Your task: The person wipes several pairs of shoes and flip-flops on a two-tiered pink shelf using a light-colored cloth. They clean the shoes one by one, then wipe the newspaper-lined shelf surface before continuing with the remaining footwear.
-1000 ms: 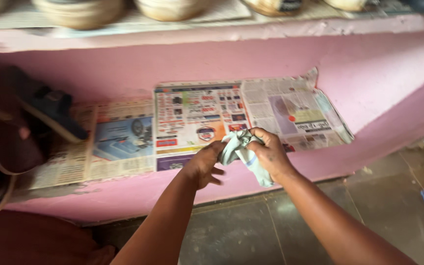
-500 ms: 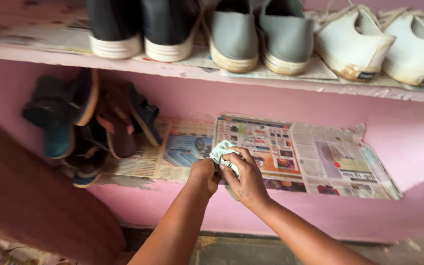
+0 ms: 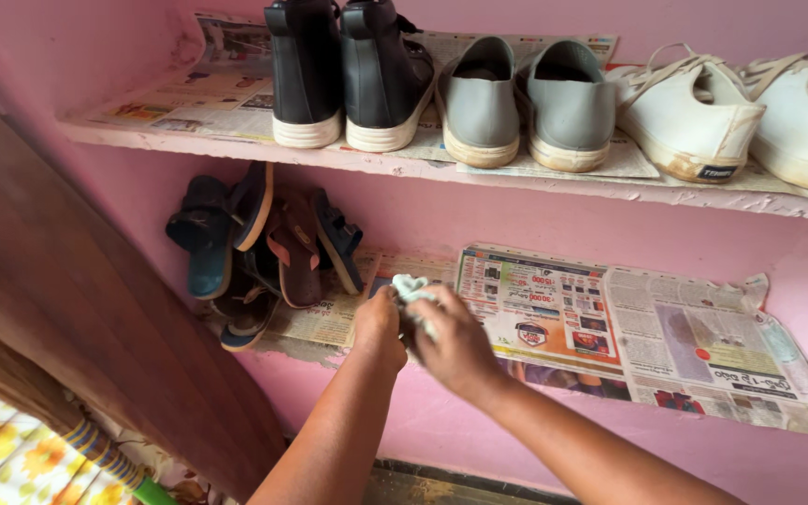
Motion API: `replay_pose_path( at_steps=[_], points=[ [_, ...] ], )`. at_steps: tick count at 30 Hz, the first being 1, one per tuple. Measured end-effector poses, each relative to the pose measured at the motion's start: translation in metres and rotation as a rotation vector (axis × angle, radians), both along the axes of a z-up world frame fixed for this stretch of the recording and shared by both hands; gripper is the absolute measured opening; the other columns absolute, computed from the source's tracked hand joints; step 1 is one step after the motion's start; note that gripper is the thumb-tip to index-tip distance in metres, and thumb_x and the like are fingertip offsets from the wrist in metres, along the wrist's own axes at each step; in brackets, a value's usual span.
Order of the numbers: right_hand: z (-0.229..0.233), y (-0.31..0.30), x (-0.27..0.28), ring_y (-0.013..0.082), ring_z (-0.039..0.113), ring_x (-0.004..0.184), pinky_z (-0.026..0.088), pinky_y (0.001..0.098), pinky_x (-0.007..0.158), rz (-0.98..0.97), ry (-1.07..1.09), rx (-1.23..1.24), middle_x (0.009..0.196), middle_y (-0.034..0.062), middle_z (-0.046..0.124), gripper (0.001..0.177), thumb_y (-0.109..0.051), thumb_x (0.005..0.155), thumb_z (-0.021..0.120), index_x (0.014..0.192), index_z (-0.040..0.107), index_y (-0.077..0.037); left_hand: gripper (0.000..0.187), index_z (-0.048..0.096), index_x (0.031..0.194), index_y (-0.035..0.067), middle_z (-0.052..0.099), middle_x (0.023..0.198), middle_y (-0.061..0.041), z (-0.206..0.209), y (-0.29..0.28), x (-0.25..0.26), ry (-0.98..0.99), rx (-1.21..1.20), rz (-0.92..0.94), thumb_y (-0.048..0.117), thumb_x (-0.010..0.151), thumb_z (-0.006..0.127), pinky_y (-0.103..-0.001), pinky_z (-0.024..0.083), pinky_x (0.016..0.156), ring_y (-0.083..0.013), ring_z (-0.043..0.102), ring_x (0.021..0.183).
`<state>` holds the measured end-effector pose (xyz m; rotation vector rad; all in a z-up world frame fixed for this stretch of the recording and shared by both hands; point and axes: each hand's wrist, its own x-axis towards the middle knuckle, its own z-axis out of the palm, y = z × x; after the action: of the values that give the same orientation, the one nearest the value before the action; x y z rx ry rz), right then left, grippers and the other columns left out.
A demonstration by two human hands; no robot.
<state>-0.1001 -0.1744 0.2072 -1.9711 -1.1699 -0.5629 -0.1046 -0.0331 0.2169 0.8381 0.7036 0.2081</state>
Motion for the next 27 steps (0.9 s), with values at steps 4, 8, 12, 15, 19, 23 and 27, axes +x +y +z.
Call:
replay_pose_path(
  at_steps=[4,8,12,15,19,23,27],
  points=[
    [0.002,0.016,-0.013,0.0348,0.066,0.103,0.055,0.0421,0.082,0.072,-0.054,-0.085,0.115,0.0154,0.062,0.025,-0.006,0.08,0.076,0.101,0.063,-0.003,0.04,0.063,0.121,0.003,0.067,0.114,-0.015,0.004,0.015,-0.009,0.009,-0.108,0.055,0.036,0.104,0.05,-0.043,0.054,0.084,-0.0277,0.065,0.1],
    [0.01,0.025,0.018,0.0273,0.068,0.094,0.057,0.0356,0.077,-0.1,0.276,-0.271,0.109,0.0089,0.063,0.019,-0.017,0.091,0.07,0.109,0.066,-0.013,0.033,0.064,0.115,0.004,0.069,0.111,-0.015,-0.003,0.065,-0.006,0.053,0.069,0.125,0.032,0.101,0.055,-0.038,0.054,0.075,-0.0231,0.067,0.09],
    [0.009,0.05,0.042,0.0314,0.067,0.096,0.053,0.0414,0.081,-0.128,0.211,-0.113,0.11,0.0121,0.064,0.018,-0.016,0.088,0.069,0.105,0.068,-0.009,0.018,0.064,0.102,0.005,0.06,0.082,-0.007,-0.017,0.157,-0.004,-0.082,-0.004,0.396,0.022,0.094,0.064,-0.032,0.034,0.048,-0.0161,0.053,0.057],
    [0.0,0.086,0.044,0.0322,0.067,0.101,0.052,0.0426,0.085,-0.059,0.198,-0.047,0.109,0.0124,0.065,0.018,-0.015,0.088,0.069,0.104,0.069,-0.007,0.016,0.065,0.098,0.005,0.059,0.075,-0.004,-0.033,0.219,-0.01,0.012,-0.044,0.616,0.019,0.092,0.067,-0.032,0.036,0.047,-0.0154,0.051,0.053],
    [-0.014,0.137,0.036,0.0324,0.067,0.101,0.052,0.0423,0.086,-0.008,0.271,-0.089,0.109,0.0126,0.065,0.019,-0.016,0.088,0.07,0.103,0.069,-0.005,0.027,0.07,0.1,-0.012,0.068,0.082,-0.008,-0.059,0.281,-0.022,0.086,0.149,0.85,0.014,0.093,0.073,-0.038,0.053,0.056,-0.0154,0.058,0.062],
    [-0.029,0.176,0.03,0.0318,0.069,0.098,0.053,0.042,0.085,0.007,0.381,-0.113,0.105,0.0121,0.066,0.018,-0.017,0.088,0.069,0.102,0.069,-0.005,0.045,0.059,0.123,0.0,0.067,0.098,-0.009,-0.098,0.34,-0.023,0.338,0.013,0.8,0.02,0.088,0.078,-0.038,0.06,0.066,-0.021,0.069,0.077],
    [-0.039,0.196,0.03,0.0315,0.069,0.097,0.053,0.0418,0.085,-0.001,0.427,-0.124,0.103,0.0122,0.067,0.019,-0.017,0.088,0.07,0.102,0.068,-0.004,0.048,0.06,0.137,-0.001,0.056,0.121,-0.014,-0.141,0.381,-0.013,0.009,-0.122,0.612,0.024,0.099,0.072,-0.038,0.052,0.071,-0.0247,0.064,0.092]
  ],
)
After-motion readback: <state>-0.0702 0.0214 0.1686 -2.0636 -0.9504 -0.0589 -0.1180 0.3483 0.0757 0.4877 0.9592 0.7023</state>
